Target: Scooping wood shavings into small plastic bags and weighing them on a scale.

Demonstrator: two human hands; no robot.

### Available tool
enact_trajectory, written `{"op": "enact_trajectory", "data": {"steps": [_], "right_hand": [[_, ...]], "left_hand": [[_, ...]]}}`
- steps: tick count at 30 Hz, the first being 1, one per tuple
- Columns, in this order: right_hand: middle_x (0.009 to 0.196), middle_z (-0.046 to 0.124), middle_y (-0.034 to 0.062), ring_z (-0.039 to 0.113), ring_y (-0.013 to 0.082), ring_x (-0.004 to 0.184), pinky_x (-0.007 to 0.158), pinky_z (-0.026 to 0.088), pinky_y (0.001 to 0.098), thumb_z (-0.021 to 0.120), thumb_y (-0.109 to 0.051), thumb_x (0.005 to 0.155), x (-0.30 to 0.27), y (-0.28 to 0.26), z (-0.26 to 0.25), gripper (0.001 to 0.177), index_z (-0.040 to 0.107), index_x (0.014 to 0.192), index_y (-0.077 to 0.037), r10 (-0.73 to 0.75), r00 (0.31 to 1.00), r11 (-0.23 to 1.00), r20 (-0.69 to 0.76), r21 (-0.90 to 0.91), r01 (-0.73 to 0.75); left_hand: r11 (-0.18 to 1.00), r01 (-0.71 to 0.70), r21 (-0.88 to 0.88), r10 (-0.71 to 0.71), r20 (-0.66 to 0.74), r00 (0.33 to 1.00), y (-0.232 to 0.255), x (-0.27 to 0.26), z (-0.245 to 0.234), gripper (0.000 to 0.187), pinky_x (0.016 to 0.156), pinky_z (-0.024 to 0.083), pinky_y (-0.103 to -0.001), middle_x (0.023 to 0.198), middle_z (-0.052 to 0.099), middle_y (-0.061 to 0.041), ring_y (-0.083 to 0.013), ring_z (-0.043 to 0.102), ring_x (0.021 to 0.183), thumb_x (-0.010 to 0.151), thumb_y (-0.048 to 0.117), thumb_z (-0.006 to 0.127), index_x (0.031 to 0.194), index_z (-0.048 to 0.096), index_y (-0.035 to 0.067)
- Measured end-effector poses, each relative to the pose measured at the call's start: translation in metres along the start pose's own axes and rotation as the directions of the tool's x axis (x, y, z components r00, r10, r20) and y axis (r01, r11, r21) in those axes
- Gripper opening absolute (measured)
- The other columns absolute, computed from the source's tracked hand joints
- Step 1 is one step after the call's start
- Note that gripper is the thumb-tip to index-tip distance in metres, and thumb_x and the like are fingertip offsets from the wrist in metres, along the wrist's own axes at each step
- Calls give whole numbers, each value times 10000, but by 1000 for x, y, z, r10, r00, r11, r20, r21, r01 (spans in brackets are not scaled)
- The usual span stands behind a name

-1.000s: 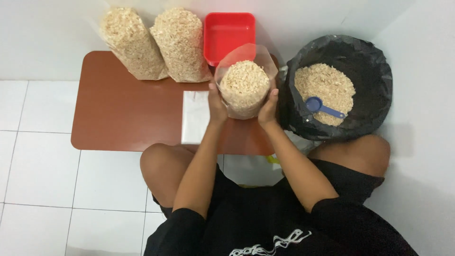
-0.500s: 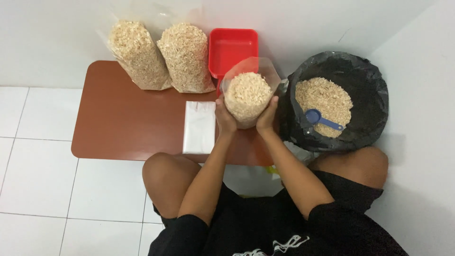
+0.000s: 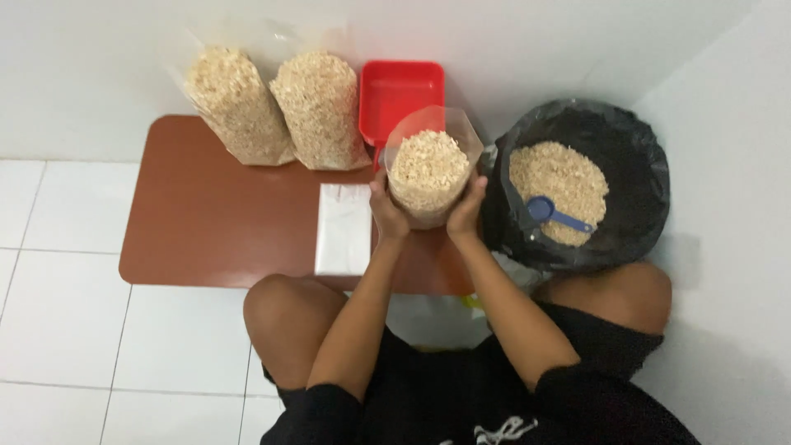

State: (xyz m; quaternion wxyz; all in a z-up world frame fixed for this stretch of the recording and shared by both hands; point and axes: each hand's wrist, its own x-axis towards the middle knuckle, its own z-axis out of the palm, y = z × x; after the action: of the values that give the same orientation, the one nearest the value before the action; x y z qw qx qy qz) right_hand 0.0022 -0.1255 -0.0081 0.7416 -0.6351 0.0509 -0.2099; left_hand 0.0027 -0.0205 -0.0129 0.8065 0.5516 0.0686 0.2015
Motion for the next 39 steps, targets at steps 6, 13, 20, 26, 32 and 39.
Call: {"op": "enact_trajectory", "data": {"steps": [6,13,20,26,32,39], "right_hand": [[1533,467,118,444,284,1425,1236,268,504,48,-658,1047,-12,-9,12,789,430,1544,-178,22,1000,999,-15,29,-21],[1481,479,194,419,324,1433,1217,278,538,53,-671,1053,1,-9,6,815,458,1506,-127,-43,998,999,44,36,41],[1460,501,145,482,290,1376,1206,291,523,64,-664,1058,-2,-17,14,770,450,1497,-164,-66,997,995,35,73,64],[1392,542,122,499,239,1341,1202,297,455,36,-629,1071,2,-7,10,760,498,1451,-160,-105,994,993,27,66,103],[1403,556,91,534,223,1309,1196,306,445,37,-654,1060,4,-6,14,771,512,1450,-189,-41,999,998,3,53,41],[1392,550,110,489,199,1337,1200,302,408,40,-608,1085,-1,-33,20,744,517,1425,-149,-86,996,995,-6,42,87]], "left_hand": [[1000,-9,-5,9,7,1000,31,-6,7,716,1050,494,-413,1174,703,-87,-203,653,1071,1095,574,181,1278,691,105],[993,-83,79,81,32,996,-1,6,1,720,1082,444,-403,1203,681,-110,-216,622,1159,1107,588,154,1311,668,128],[994,-107,27,107,27,994,35,-2,14,682,997,478,-366,1080,664,-87,-174,618,1022,1108,536,154,1243,676,118],[996,-89,0,89,-8,996,20,2,6,636,1032,467,-354,1138,685,-57,-159,630,1060,1113,524,188,1259,680,146],[995,-97,21,97,32,995,17,6,8,669,1027,469,-367,1130,683,-94,-181,629,1056,1113,546,177,1252,674,121],[994,-92,57,90,37,995,49,0,14,689,1052,471,-373,1173,687,-116,-198,644,1116,1109,573,176,1265,668,116]]}}
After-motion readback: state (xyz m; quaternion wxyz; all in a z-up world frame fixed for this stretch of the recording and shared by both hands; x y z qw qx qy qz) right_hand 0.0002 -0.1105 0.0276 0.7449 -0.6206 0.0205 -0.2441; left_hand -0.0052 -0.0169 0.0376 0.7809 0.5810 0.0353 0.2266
